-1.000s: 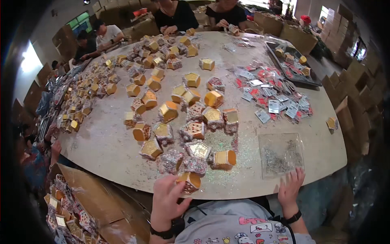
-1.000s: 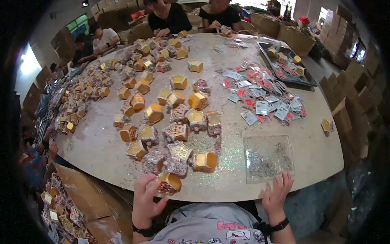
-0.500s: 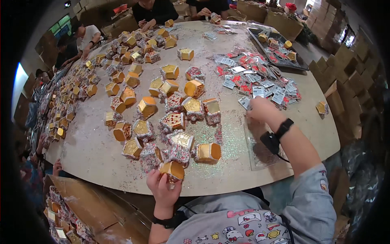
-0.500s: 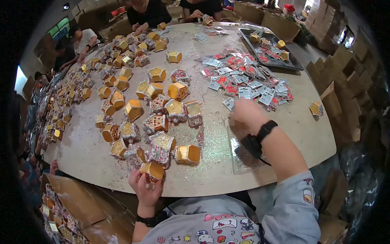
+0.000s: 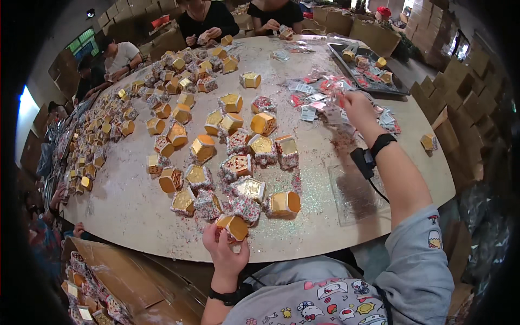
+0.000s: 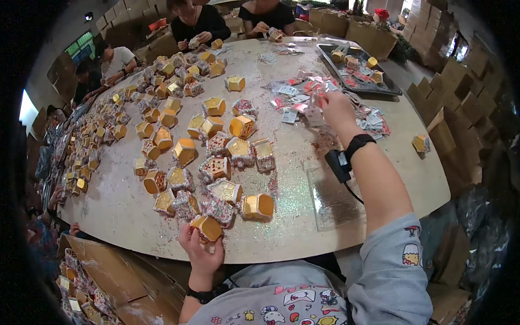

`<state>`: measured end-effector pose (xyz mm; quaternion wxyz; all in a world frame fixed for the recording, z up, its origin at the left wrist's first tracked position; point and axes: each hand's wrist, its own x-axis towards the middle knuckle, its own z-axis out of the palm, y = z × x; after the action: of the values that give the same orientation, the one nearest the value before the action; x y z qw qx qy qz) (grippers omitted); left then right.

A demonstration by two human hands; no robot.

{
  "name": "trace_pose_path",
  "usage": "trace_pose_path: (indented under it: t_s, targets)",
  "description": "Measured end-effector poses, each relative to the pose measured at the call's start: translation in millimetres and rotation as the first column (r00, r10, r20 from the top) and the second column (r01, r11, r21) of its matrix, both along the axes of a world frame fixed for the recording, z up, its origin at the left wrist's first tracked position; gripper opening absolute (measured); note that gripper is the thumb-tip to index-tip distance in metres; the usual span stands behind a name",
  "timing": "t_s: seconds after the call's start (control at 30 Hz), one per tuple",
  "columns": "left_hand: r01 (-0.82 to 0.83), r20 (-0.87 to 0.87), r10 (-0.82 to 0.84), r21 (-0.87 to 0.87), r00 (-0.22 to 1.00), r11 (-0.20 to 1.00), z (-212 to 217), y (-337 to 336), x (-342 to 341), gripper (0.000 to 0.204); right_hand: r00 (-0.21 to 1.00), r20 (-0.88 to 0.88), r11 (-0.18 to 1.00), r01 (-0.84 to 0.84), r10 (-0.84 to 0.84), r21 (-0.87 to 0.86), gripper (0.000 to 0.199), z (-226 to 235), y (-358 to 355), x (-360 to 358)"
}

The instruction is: Applying small labels or white packets onto gold-colored gift boxes at a workshop table.

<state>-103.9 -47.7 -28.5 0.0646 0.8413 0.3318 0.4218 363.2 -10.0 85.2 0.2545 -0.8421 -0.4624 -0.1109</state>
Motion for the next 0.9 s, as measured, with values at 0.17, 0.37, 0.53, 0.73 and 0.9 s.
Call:
trace_pose_path:
  t_s: [0.17,0.37,0.53,0.73,0.9]
  targets:
    - [0.024,0.046,-0.026,0.049,0.999,0.998,-2.2,-1.3,-3.2,0.081,0.995,0.004,0.876,-0.086,0.095,0.475,0.024,65.9,0.0,24.6]
    - [0.011,0.122,-0.019,0.066,0.992,0.998,-7.8,-2.5,-7.0,0.073,0.920,-0.230,0.877,-0.193,0.318,0.440,0.025,131.5,-12.3,-5.5]
    - [0.138,0.174,-0.177,0.213,0.969,0.967,38.5,-9.9,1.6,0.071,0.779,-0.331,0.841,-0.443,0.532,0.309,0.022,158.4,-42.4,-88.6]
    - [0.418,0.240,-0.395,-0.052,0.887,0.907,126.5,-8.0,55.1,0.082,0.545,-0.456,0.653,-0.749,0.703,0.113,0.028,132.0,-88.6,-182.1]
    - [0.589,0.439,-0.399,-0.511,0.805,0.626,138.9,-13.2,71.1,0.037,0.512,-0.377,0.551,-0.834,0.772,-0.004,0.031,114.0,-118.4,-220.7]
